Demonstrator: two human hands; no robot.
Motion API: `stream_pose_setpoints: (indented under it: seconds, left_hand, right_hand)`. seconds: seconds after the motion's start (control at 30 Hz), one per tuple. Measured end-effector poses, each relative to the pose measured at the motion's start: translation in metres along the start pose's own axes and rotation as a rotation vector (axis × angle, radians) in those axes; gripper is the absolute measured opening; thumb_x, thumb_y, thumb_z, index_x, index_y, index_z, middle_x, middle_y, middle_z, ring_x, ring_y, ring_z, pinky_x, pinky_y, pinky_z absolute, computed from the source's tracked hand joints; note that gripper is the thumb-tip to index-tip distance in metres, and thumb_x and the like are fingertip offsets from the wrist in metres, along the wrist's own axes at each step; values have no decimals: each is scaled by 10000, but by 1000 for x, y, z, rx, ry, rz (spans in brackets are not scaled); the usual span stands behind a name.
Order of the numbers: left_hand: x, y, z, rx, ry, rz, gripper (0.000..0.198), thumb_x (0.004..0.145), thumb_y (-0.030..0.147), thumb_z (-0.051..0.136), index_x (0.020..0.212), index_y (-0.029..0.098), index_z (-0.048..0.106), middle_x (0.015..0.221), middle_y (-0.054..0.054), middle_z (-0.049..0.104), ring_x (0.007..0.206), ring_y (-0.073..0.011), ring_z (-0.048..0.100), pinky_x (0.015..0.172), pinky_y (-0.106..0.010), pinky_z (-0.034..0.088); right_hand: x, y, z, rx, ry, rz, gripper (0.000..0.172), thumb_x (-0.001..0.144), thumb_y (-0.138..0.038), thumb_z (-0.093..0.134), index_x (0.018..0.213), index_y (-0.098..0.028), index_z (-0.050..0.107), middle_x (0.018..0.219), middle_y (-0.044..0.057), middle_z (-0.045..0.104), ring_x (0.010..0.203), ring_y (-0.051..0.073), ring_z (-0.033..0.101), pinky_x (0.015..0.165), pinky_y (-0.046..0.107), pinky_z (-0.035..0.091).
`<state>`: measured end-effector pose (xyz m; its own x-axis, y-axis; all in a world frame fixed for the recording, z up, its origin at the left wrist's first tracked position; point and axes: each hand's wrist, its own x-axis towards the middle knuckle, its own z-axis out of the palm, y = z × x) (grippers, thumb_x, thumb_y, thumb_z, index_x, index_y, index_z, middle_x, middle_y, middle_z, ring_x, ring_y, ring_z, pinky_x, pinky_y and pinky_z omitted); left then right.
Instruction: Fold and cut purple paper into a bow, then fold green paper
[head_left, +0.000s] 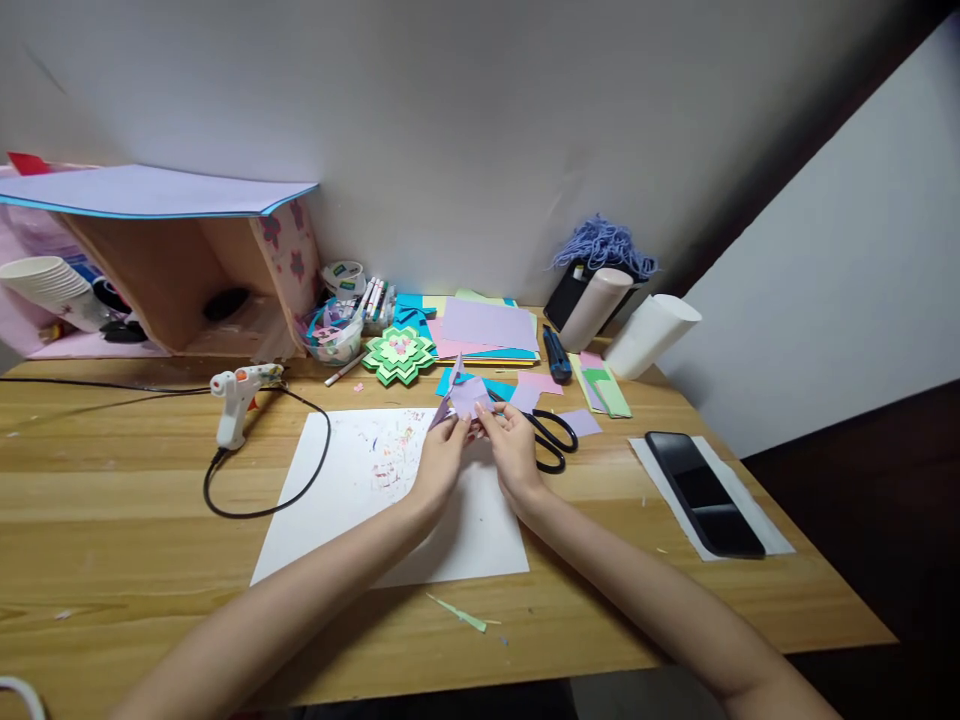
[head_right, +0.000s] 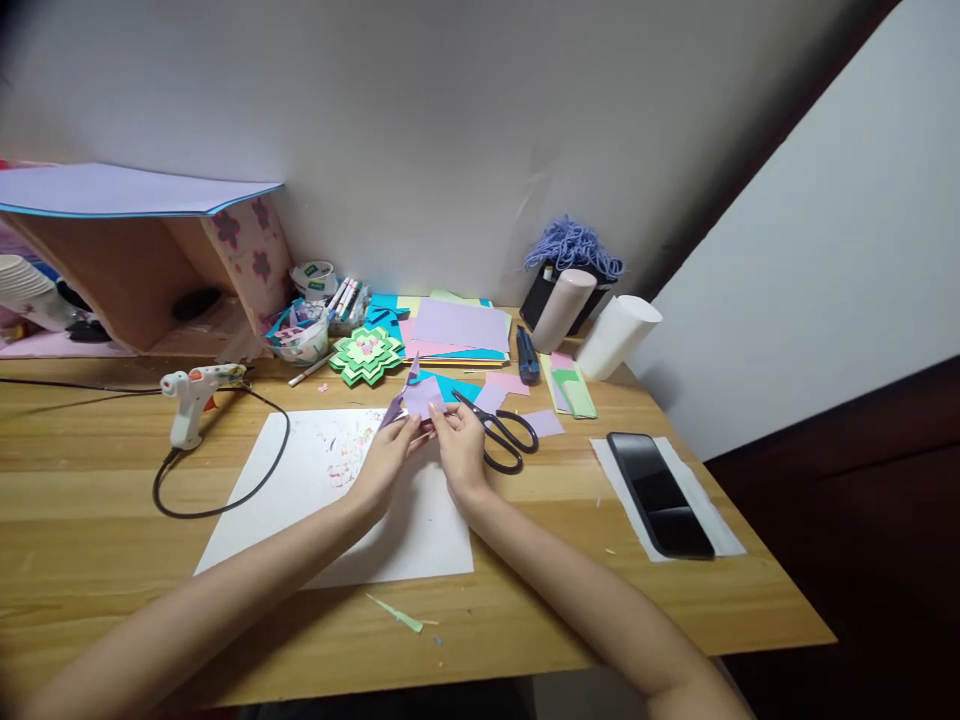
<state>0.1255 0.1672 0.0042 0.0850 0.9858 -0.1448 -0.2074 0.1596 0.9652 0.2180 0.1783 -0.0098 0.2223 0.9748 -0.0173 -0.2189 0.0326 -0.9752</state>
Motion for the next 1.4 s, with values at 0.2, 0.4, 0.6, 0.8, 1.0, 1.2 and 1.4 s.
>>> stream_pose_setpoints:
  seconds: [0.2, 0.4, 0.6, 0.8, 1.0, 1.2, 1.4]
  left_hand:
    - [11, -4, -5, 118, 122, 57, 353, 764, 462, 540, 720, 119, 614, 678, -46, 637, 670, -161, 572, 673, -274, 457]
    - [17, -12, -17, 191, -27, 100, 360, 737, 476, 567, 813, 132, 642, 719, -35, 651, 580, -139, 555, 588, -261, 466]
    - [18, -16, -21, 216, 0, 28, 369, 673, 489, 648, 627, 126, 603, 557, -25, 601, 560, -153, 579, 557, -249, 468]
    - [13, -19, -21, 258, 18, 62, 309, 701, 421, 643, 698, 115, 676, 563, -26, 620, 531, -142, 563, 542, -248, 450]
    - [9, -22, -21, 293, 4, 60, 287, 719, 390, 629, 712, 113, 702, 588, -41, 656, 554, -150, 591, 556, -247, 462]
    - [12, -19, -24, 278, 147, 91, 265, 696, 365, 652, 740, 113, 722, 617, -51, 686, 589, -165, 619, 591, -255, 482]
    - [22, -3, -35, 291, 256, 106, 287, 684, 405, 662, 695, 122, 710, 612, -54, 686, 598, -172, 625, 575, -251, 482]
  right_hand:
    - [-3, -1, -17, -164, -128, 31, 365, 676, -508, 658, 710, -173, 517, 589, -5, 603, 550, 137, 574, 541, 246, 442]
    - [2, -2, -35, -348, -251, -70, 317, 705, -465, 644, 661, -168, 546, 602, -12, 577, 569, 130, 544, 528, 235, 412]
    - [5, 3, -38, -328, -222, 71, 363, 671, -480, 665, 579, -166, 508, 515, -12, 563, 444, 93, 480, 434, 216, 357]
    - [9, 1, -46, -269, -230, 153, 350, 607, -447, 725, 717, -135, 611, 569, 2, 624, 467, 95, 539, 446, 211, 419]
    - [10, -3, -51, -334, -202, 141, 313, 629, -427, 716, 681, -141, 600, 554, 7, 622, 470, 108, 546, 458, 224, 420]
    - [19, -23, -69, -772, -261, -163, 177, 803, -326, 549, 872, -184, 630, 884, 57, 666, 826, 197, 612, 751, 333, 469]
    - [31, -30, -97, -1362, -245, -223, 300, 721, -160, 581, 1014, -131, 523, 1000, 144, 581, 966, 271, 547, 806, 362, 431]
